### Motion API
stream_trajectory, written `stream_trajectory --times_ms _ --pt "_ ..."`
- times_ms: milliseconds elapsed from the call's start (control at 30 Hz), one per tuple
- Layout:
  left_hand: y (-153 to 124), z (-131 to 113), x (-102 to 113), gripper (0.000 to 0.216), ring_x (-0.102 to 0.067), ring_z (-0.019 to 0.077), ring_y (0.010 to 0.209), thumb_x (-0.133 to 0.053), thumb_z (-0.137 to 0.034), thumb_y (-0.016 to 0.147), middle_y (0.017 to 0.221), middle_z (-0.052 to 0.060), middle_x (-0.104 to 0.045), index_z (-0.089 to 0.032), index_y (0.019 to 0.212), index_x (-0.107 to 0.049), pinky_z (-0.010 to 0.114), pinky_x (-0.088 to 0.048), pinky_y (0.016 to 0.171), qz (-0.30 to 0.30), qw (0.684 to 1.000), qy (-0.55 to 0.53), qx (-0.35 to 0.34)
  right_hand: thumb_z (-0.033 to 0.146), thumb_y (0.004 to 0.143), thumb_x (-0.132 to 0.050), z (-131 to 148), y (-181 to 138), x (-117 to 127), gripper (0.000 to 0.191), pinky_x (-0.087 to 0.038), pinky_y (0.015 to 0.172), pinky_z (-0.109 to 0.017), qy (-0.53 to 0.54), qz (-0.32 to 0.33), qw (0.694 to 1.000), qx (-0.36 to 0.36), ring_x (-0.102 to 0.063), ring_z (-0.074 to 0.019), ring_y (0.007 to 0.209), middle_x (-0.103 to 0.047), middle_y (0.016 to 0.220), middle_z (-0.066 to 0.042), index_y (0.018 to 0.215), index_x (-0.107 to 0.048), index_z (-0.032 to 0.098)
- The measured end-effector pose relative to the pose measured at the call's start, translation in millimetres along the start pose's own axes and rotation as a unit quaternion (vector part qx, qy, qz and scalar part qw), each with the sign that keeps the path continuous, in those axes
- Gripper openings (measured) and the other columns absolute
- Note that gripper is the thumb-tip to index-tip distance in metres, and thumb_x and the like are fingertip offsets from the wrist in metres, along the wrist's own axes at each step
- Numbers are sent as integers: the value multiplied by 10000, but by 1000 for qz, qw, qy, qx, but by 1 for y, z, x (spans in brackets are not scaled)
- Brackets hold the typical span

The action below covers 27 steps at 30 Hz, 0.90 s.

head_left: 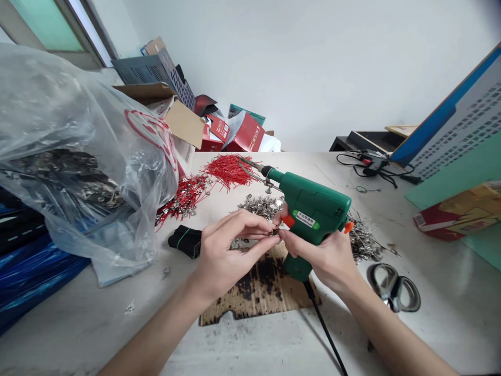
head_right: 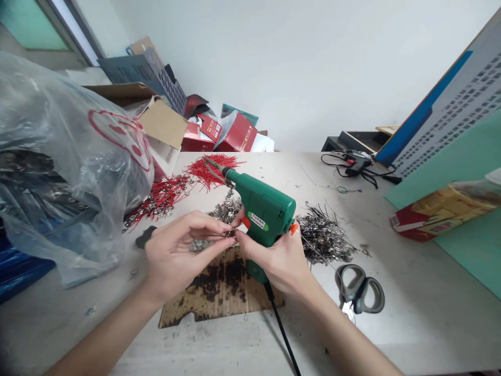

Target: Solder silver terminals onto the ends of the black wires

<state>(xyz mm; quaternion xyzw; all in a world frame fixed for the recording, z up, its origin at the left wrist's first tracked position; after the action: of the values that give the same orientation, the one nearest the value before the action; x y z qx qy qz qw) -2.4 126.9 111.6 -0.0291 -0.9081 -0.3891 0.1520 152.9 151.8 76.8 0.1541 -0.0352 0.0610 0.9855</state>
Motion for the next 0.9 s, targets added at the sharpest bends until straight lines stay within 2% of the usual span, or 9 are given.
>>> stream_trajectory --times_ms 233,367,500,633,767,900 --pt "-2 9 -2 219 -758 122 799 -806 -69 806 896 -1 -733 -177 955 -686 196 -666 771 -13 998 -39 51 246 881 -731 -1 0 0 98 -521 785 -322 8 -2 1000 0 -589 -145 687 -593 646 47 974 -708 261" --pt "-2 7 -1 225 -759 126 800 -804 -61 806 899 1 -734 -173 962 -687 206 -668 770 -15 998 -33 43 243 872 -741 -3 0 0 129 -507 692 -291 24 -4 1000 -5 -568 -121 663 -673 813 21 997 -714 260" --pt "-2 -7 3 232 -745 120 781 -809 -53 804 881 1 -738 -165 968 -688 212 -661 736 -31 999 25 -16 228 876 -735 -1 -1 -4 170 -451 561 -254 61 9 998 -9 -512 -83 596 -700 964 7 1040 -709 267" --pt "-4 -29 6 248 -732 109 780 -812 -36 800 892 6 -760 -153 978 -687 198 -634 711 -56 986 108 -112 211 891 -727 2 -2 -8 165 -442 537 -239 91 21 996 -4 -504 -72 589 -701 1003 -3 1045 -693 260" --pt "-4 -33 8 254 -738 114 803 -804 -32 809 916 18 -768 -145 1000 -679 207 -629 720 -59 982 119 -133 259 893 -755 -1 -2 -9 180 -482 568 -243 124 11 992 -16 -519 -73 588 -706 1002 -11 1057 -682 247" --pt "-4 -37 10 276 -741 114 819 -799 -12 804 934 26 -775 -136 1022 -684 209 -629 743 -70 978 129 -148 298 854 -808 0 -2 -3 227 -463 546 -236 98 -18 995 -11 -517 -66 574 -716 990 -2 1038 -687 244"
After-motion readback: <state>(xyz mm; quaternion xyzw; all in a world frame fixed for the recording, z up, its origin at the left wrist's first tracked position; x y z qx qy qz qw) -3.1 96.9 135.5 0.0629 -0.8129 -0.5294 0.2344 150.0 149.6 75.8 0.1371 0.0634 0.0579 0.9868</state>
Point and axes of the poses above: each hand's wrist, its own y-axis towards the middle knuckle, its own x-axis out of the back of the hand, z = x × y, the point moved 10 cm from there along y, towards the middle knuckle
